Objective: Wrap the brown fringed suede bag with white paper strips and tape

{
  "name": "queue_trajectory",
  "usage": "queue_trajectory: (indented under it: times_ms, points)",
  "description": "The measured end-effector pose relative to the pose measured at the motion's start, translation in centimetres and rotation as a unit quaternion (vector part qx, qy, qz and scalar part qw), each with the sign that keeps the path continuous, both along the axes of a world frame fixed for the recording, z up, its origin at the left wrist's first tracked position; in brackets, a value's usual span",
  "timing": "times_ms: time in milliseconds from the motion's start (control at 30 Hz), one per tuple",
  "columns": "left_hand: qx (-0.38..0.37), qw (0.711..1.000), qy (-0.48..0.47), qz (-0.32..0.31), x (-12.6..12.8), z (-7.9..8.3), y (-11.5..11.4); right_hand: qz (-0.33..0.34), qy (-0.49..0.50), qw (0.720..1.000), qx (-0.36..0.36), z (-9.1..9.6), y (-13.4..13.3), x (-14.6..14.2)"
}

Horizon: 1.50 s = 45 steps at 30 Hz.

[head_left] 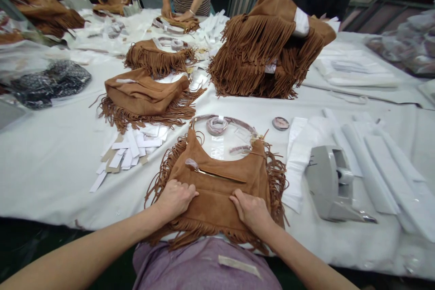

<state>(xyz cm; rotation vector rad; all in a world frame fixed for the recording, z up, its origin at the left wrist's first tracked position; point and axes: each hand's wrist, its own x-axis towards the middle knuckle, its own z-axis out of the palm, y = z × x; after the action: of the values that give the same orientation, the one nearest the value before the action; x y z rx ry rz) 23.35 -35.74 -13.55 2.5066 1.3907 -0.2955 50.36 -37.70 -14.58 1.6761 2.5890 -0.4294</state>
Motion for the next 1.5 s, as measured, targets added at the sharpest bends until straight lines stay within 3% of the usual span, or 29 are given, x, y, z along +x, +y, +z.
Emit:
queue_trajectory:
  times_ms: [133, 267, 333, 433, 533, 767, 1033, 1300, 1400, 1500]
  points:
    - [-0.017, 1.000, 0.008, 0.016, 0.1, 0.2, 0.3, -0.005, -0.011, 1.000, 0.004, 0.2, 0.4, -0.2]
    - [-0.005, 0.999, -0.004, 0.034, 0.3, 2.0, 0.1, -0.002, -0.047, 0.999, -0.003, 0.7, 0.9, -0.5]
    - [0.016, 0.999, -0.046, -0.011, 0.9, 3.1, -0.1, 0.003, -0.060, 0.998, -0.004, 0.8, 1.0, -0.7]
    - [0.015, 0.976, -0.139, -0.166, 2.1, 3.9, 0.0, 0.011, -0.059, 0.998, -0.001, 0.8, 0.9, -0.8]
    - [-0.002, 0.950, -0.171, -0.261, 2.6, 3.0, 0.7, 0.025, -0.043, 0.999, 0.014, 0.9, 0.7, -0.7]
    - [-0.012, 0.951, -0.159, -0.266, 0.2, 0.4, 2.2, 0.101, 0.001, 0.988, 0.119, 2.1, 1.8, 0.4]
    - [-0.066, 0.940, -0.188, -0.276, -0.5, -0.1, 3.4, 0.090, 0.111, 0.986, 0.086, -0.2, 3.0, 1.4]
    - [-0.093, 0.950, -0.126, -0.270, 0.1, -0.4, 3.1, 0.097, 0.103, 0.985, 0.099, 0.1, 2.6, 1.6]
    - [-0.036, 0.957, -0.082, -0.277, 1.2, -1.0, 2.4, 0.087, 0.091, 0.984, 0.123, 0.1, 2.1, 1.5]
    - [0.112, 0.939, -0.094, -0.311, 2.9, -2.3, 1.6, 0.082, 0.082, 0.982, 0.148, 0.0, 1.6, 1.4]
